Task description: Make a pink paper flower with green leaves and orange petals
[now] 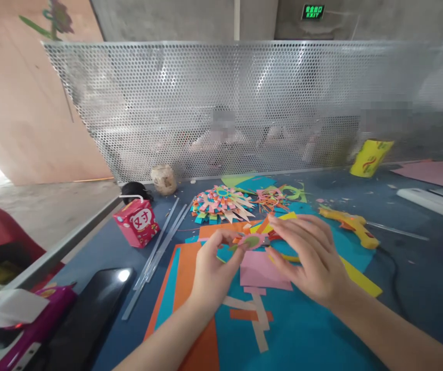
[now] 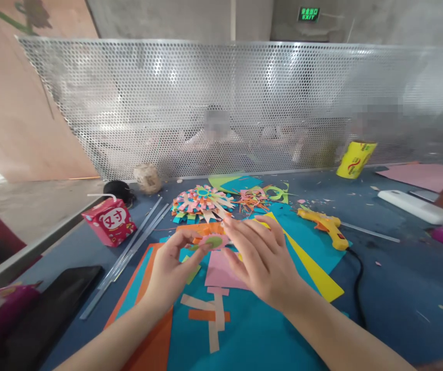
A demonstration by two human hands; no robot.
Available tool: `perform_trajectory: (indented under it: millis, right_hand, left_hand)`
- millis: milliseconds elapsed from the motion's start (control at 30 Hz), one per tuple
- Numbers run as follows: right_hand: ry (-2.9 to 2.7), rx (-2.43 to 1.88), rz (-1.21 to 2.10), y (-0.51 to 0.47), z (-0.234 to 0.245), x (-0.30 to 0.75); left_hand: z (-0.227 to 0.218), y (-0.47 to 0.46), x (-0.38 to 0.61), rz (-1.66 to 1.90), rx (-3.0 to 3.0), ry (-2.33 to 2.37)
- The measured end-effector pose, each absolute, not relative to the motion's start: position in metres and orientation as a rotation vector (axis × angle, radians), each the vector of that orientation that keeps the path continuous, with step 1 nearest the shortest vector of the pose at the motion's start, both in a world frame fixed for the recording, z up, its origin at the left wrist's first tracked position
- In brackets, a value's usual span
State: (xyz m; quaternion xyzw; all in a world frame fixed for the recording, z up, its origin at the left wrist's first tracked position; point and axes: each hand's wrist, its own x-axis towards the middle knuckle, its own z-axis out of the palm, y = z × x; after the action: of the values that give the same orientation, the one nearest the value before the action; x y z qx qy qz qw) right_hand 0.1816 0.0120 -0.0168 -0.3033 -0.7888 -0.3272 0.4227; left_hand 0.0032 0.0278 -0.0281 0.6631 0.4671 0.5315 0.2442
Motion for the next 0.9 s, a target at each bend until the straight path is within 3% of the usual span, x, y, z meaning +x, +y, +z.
perform_trajectory:
  millis: [367,900]
  right_hand:
    - [-1.848,-0.732,-0.255,0.003,-0.021,0.186]
    - [-2.023,-0.725,-0.215,-0.009,-0.003,0.185]
  left_hand:
    - [-0.019,0.015,-0.007,1.669,2.543,0.845]
    - [-0.012,0.016,-0.010,1.739,2.706,0.824]
